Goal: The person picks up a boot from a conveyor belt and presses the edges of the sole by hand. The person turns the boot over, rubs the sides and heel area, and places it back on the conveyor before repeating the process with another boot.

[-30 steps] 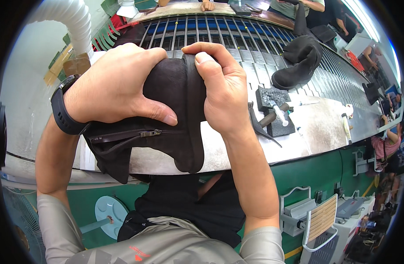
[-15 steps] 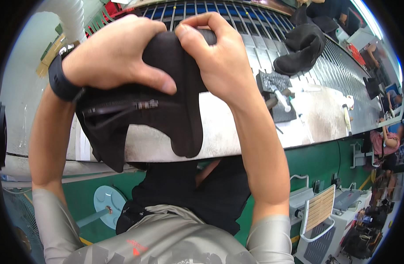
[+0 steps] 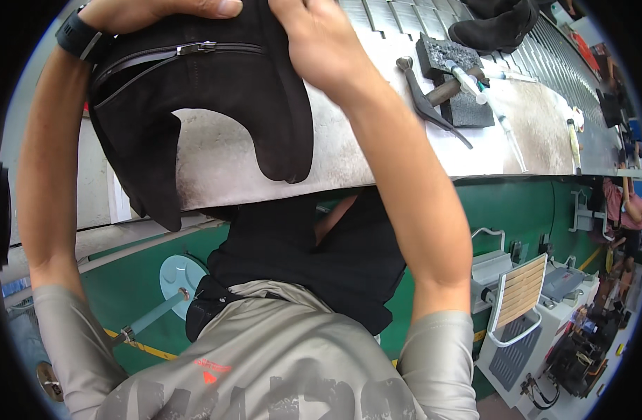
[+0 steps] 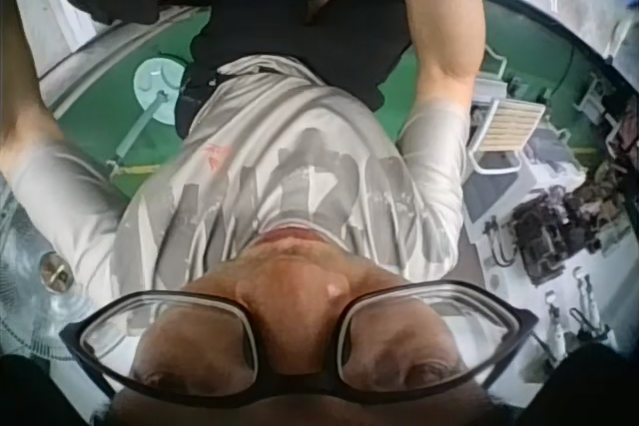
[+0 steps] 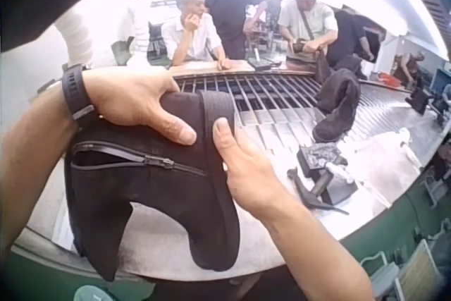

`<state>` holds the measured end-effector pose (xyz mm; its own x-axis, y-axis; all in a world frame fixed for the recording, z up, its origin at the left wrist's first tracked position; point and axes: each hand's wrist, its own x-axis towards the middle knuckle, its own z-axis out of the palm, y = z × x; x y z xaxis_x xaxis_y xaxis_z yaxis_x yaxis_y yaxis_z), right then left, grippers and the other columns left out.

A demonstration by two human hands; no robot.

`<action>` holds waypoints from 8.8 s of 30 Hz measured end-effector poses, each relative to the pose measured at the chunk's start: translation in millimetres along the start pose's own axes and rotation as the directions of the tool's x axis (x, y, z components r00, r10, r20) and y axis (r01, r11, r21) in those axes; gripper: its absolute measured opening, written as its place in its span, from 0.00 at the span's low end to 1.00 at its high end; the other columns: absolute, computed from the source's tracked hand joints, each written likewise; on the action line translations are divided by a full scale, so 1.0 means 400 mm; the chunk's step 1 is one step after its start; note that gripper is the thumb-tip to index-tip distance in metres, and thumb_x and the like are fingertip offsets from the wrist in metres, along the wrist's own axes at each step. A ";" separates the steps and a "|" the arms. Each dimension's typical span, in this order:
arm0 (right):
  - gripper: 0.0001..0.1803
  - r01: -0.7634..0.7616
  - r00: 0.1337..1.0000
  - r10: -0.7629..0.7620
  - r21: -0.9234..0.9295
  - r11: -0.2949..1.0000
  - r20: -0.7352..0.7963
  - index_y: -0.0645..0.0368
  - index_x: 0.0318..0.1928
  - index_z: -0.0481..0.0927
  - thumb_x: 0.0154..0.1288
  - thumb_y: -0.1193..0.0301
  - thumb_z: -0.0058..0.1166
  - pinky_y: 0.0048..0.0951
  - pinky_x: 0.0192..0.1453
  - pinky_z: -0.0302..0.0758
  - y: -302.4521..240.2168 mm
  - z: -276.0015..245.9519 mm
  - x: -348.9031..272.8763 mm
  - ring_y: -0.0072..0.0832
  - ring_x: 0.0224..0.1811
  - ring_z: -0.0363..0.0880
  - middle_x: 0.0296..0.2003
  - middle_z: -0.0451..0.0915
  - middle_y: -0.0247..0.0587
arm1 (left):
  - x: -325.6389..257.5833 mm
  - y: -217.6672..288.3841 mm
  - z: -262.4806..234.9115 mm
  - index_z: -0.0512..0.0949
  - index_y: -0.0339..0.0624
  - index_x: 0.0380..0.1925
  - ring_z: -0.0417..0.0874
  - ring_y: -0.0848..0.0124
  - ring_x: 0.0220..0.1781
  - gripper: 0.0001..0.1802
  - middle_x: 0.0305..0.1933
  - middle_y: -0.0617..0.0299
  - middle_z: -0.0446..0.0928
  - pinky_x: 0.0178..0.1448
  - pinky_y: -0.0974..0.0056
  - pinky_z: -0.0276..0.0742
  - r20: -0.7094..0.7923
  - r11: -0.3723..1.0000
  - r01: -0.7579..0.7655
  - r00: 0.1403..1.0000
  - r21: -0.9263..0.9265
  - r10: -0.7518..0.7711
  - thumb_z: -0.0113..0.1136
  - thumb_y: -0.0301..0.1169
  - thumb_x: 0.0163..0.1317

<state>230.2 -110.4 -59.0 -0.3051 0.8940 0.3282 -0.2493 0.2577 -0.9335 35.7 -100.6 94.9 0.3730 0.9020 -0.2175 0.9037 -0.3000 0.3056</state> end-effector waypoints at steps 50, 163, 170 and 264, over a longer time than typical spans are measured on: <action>0.11 0.491 0.840 -0.533 -0.275 0.826 -0.100 0.58 0.52 0.81 0.78 0.65 0.56 0.62 0.65 0.81 -0.226 0.103 -0.542 0.54 0.57 0.81 0.54 0.81 0.62 | -0.545 0.262 0.372 0.83 0.15 0.43 0.94 0.48 0.41 0.14 0.40 0.32 0.88 0.32 0.65 0.80 -0.463 0.802 -0.292 0.692 0.521 0.553 0.61 0.16 0.58; 0.35 -0.089 0.992 0.121 -0.555 0.827 0.022 0.61 0.22 0.74 0.87 0.49 0.49 0.29 0.21 0.64 0.043 0.034 -0.325 0.20 0.18 0.66 0.15 0.70 0.31 | -0.252 -0.006 0.590 0.69 0.20 0.70 0.79 0.52 0.59 0.75 0.59 0.44 0.80 0.67 0.50 0.70 -0.444 0.997 -0.069 0.895 -0.045 0.042 0.58 0.83 0.42; 0.23 -0.200 0.971 0.232 -0.725 0.659 -0.057 0.65 0.29 0.82 0.79 0.60 0.64 0.30 0.23 0.67 0.011 0.043 -0.311 0.21 0.19 0.69 0.17 0.77 0.36 | -0.242 -0.011 0.576 0.70 0.20 0.69 0.78 0.52 0.60 0.67 0.60 0.44 0.79 0.66 0.49 0.69 -0.410 0.994 -0.081 0.911 -0.075 0.043 0.61 0.77 0.51; 0.39 0.059 0.998 -0.065 0.247 0.967 0.019 0.76 0.74 0.68 0.81 0.52 0.53 0.51 0.84 0.62 -0.148 0.068 -0.353 0.50 0.82 0.66 0.76 0.67 0.70 | -0.287 0.063 0.571 0.65 0.31 0.74 0.83 0.41 0.62 0.59 0.67 0.38 0.77 0.71 0.41 0.71 -0.899 0.982 -0.089 0.395 0.167 0.189 0.76 0.64 0.57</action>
<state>263.1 -262.0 -46.3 -0.3053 0.8682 0.3912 -0.4857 0.2114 -0.8482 63.8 -282.5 -84.2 0.1286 0.5786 0.8054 0.8894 -0.4266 0.1645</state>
